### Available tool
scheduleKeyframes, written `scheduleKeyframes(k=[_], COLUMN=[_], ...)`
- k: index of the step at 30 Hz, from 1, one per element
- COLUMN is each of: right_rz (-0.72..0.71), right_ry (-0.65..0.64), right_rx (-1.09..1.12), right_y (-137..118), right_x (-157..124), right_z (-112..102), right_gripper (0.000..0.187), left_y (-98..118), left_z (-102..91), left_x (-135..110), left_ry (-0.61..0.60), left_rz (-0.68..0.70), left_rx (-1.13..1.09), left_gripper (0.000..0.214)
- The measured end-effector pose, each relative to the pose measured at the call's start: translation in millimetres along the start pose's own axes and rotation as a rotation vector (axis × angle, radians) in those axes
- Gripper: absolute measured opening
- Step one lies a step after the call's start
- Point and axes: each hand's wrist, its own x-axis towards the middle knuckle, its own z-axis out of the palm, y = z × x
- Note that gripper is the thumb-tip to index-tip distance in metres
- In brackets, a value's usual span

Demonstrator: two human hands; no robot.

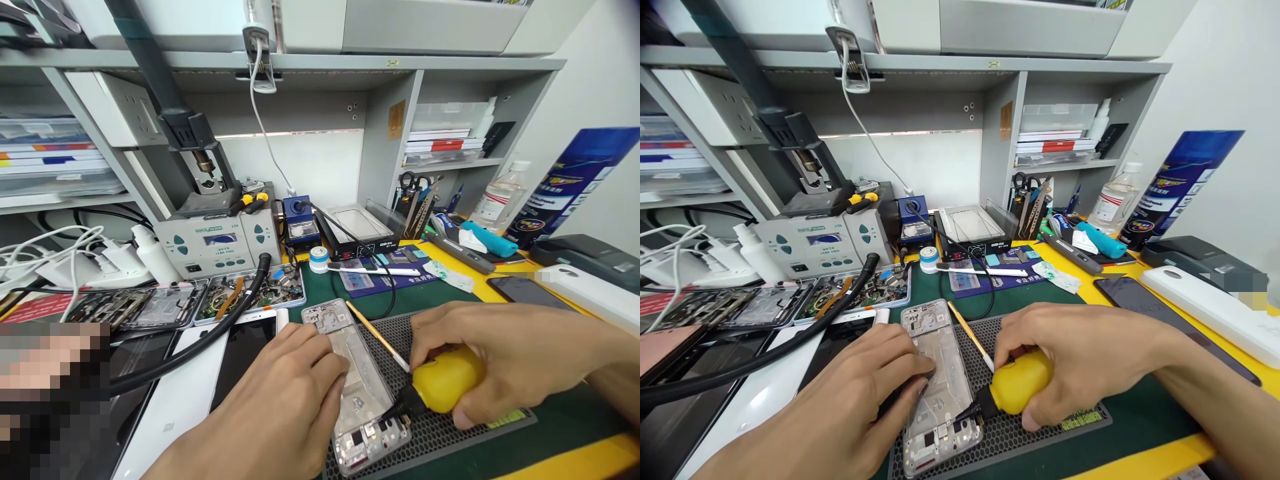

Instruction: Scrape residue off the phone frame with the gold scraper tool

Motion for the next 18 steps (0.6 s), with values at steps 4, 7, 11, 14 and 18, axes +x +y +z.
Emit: scheduleKeyframes(k=[4,7,11,14,18], right_rz=[-0.016,-0.001,0.010,-0.013,-0.033], right_ry=[0.002,0.001,-0.017,-0.023,-0.033], right_rx=[0.000,-0.012,0.000,0.016,0.024], right_y=[-0.3,-0.8,-1.1,-2.2,-4.0], right_x=[-0.9,-1.5,-1.7,-1.0,-0.8], right_z=[-0.6,-0.8,-0.5,-0.9,-2.3], right_gripper=[0.047,0.046,0.047,0.044,0.042], left_y=[-0.3,0.5,1.4,1.8,1.6], left_z=[-0.4,-0.9,-0.2,0.3,-0.3], left_x=[-0.9,-1.2,-0.5,0.0,-0.1], left_ry=[-0.009,-0.018,0.000,0.011,0.004], left_rz=[-0.003,-0.009,0.006,0.017,0.018], left_rx=[0.002,0.014,0.024,0.022,0.032], left_gripper=[0.023,0.024,0.022,0.020,0.021])
